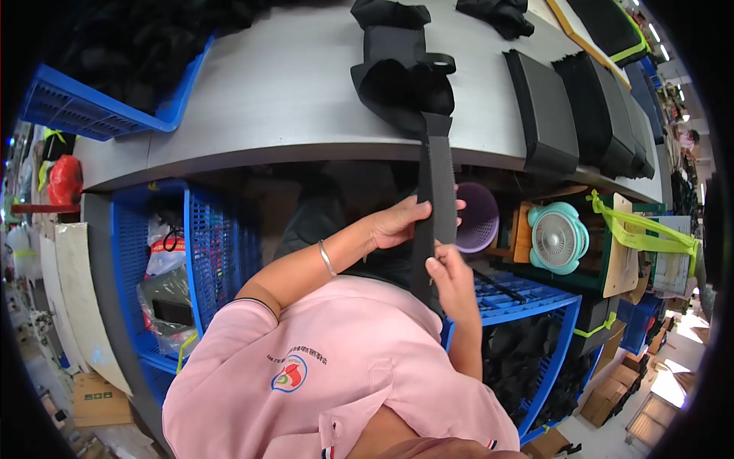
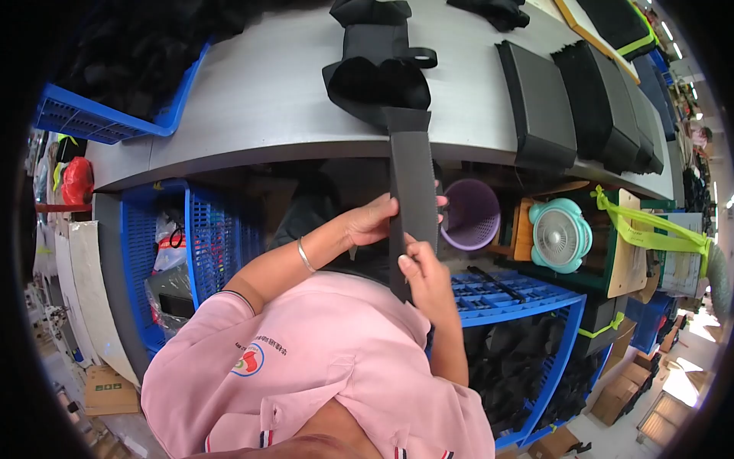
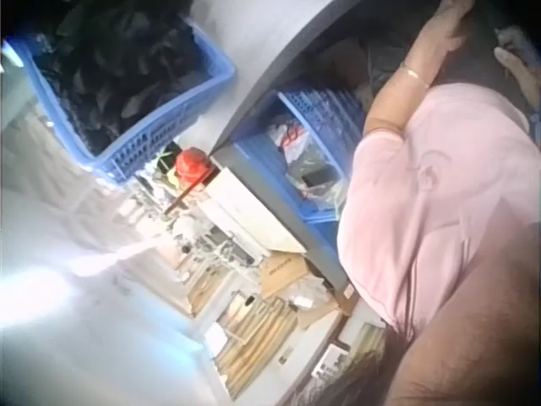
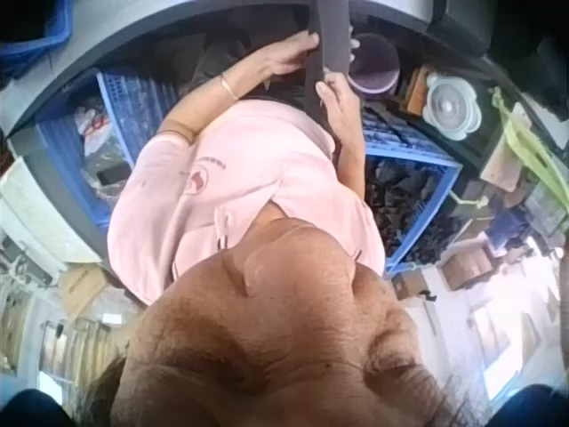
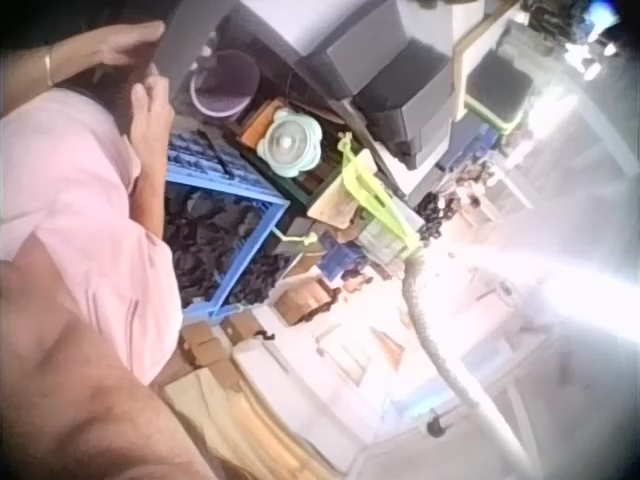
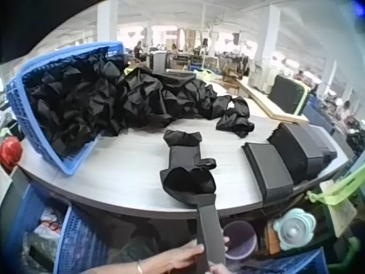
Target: Inspecting and sorting black fabric components at a workbench in a factory setting.
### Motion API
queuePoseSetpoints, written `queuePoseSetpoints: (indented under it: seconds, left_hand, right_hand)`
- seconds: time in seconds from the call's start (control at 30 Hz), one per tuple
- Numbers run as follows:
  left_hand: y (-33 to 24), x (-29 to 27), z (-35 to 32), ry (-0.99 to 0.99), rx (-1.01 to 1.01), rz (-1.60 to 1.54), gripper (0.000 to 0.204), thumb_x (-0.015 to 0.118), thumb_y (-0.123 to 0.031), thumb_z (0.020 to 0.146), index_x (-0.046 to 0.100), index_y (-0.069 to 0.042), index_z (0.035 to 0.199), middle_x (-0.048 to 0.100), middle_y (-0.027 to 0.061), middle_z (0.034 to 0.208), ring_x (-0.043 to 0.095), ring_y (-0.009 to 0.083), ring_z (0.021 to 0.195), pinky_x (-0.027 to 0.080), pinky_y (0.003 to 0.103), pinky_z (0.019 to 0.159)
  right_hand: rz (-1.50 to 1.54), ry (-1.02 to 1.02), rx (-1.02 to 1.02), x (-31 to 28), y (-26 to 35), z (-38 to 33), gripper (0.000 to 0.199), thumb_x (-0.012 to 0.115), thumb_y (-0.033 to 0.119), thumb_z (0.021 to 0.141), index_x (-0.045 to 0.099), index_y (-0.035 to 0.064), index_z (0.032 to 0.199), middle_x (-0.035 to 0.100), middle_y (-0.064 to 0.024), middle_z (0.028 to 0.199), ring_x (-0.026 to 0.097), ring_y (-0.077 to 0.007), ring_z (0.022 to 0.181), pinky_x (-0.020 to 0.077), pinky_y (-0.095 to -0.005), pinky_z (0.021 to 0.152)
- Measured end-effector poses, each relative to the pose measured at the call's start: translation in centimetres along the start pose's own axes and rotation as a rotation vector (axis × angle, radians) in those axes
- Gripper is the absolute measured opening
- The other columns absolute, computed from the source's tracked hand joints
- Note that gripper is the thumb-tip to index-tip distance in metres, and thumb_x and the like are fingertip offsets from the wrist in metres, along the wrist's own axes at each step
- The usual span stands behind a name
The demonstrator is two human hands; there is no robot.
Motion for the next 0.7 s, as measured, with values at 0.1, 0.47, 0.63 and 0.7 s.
queuePoseSetpoints:
  seconds: [0.1, 0.47, 0.63, 0.7]
  left_hand:
    - [-1.6, 1.0, 0.0, -0.086, -0.010, -0.004, 0.067, 0.074, -0.051, 0.084, 0.056, -0.004, 0.129, 0.065, 0.0186, 0.120, 0.065, 0.0293, 0.112, 0.052, 0.044, 0.100]
    - [-5.1, 1.2, -1.9, -0.265, 0.130, 0.186, 0.051, 0.066, -0.047, 0.093, 0.060, -0.004, 0.118, 0.067, 0.0137, 0.108, 0.068, 0.0242, 0.104, 0.054, 0.039, 0.094]
    - [-10.4, 0.8, -4.6, -0.606, 0.487, 0.811, 0.046, 0.064, -0.039, 0.096, 0.063, -0.005, 0.126, 0.050, 0.0167, 0.136, 0.052, 0.0230, 0.118, 0.045, 0.032, 0.096]
    - [-14.7, 1.7, -7.3, -0.916, 0.762, 1.129, 0.043, 0.068, -0.033, 0.092, 0.063, -0.012, 0.129, 0.038, 0.0196, 0.147, 0.046, 0.0282, 0.124, 0.043, 0.035, 0.098]
  right_hand:
    - [0.225, -0.096, -0.018, -1.2, -0.8, 0.4, 0.013, 0.059, 0.017, 0.100, 0.057, 0.0040, 0.100, 0.057, 0.0036, 0.088, 0.050, -0.0031, 0.081, 0.0405, -0.0189, 0.074]
    - [-0.171, -0.387, -0.242, -0.5, 3.5, 1.5, 0.056, 0.065, 0.021, 0.096, 0.042, -0.0002, 0.142, 0.064, -0.0152, 0.100, 0.063, -0.0202, 0.091, 0.0491, -0.0295, 0.084]
    - [0.195, -0.302, -0.304, -1.3, 2.7, 3.4, 0.049, 0.059, 0.007, 0.098, 0.043, -0.0059, 0.143, 0.064, -0.0103, 0.123, 0.059, -0.0133, 0.109, 0.0454, -0.0256, 0.095]
    - [0.173, -0.251, -0.274, -1.6, 3.4, 4.4, 0.046, 0.058, 0.007, 0.099, 0.046, -0.0051, 0.142, 0.064, -0.0095, 0.124, 0.058, -0.0127, 0.110, 0.0453, -0.0251, 0.094]
Point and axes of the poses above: each hand's wrist, its own z-axis towards the middle knuckle, its own x-axis out of the palm, y = z × x, the point moved 9 cm from there along z, towards the middle knuckle
